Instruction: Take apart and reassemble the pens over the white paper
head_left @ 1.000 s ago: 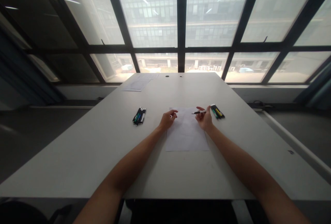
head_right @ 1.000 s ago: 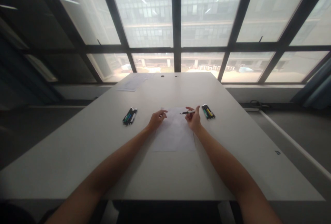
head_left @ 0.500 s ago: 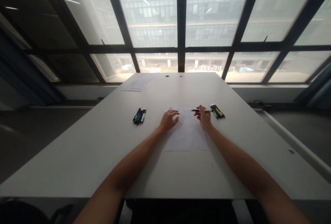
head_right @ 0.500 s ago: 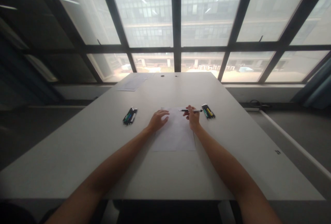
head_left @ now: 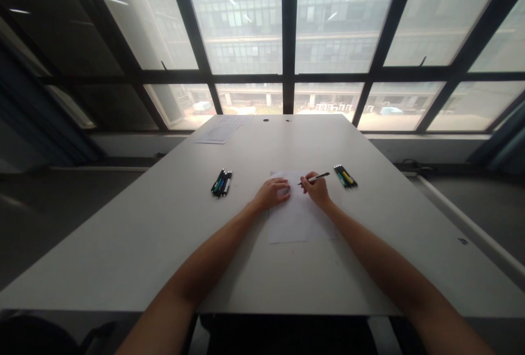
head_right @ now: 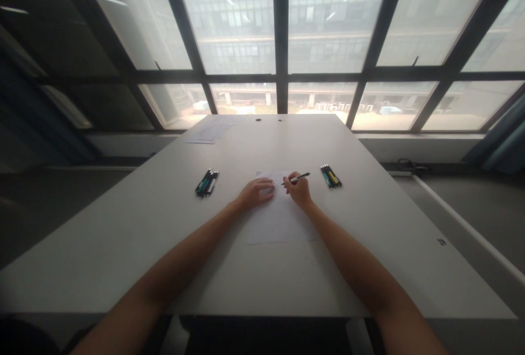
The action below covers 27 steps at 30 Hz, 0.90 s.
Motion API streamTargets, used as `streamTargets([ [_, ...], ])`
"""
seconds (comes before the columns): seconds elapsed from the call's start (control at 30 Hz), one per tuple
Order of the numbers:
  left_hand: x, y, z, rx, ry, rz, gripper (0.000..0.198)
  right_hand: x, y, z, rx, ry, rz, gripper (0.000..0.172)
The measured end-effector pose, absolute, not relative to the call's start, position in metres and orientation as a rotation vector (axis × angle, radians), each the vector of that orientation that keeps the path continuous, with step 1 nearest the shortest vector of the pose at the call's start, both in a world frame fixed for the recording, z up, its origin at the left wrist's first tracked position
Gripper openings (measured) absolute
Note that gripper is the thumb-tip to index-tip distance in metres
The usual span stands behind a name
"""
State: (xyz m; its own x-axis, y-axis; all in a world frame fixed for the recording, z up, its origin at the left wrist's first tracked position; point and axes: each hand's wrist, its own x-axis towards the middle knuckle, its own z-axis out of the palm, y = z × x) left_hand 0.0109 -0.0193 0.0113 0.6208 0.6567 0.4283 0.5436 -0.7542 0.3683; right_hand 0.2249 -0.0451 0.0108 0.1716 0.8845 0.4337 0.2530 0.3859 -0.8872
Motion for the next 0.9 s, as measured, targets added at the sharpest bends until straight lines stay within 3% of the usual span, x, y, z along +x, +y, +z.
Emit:
streamTargets([
  [0.9, 0.011, -0.022, 0.014, 2.582, 0.89, 0.85, 0.029, 0.222, -0.041, 0.001, -1.288, -1.508, 0.682, 0.027],
])
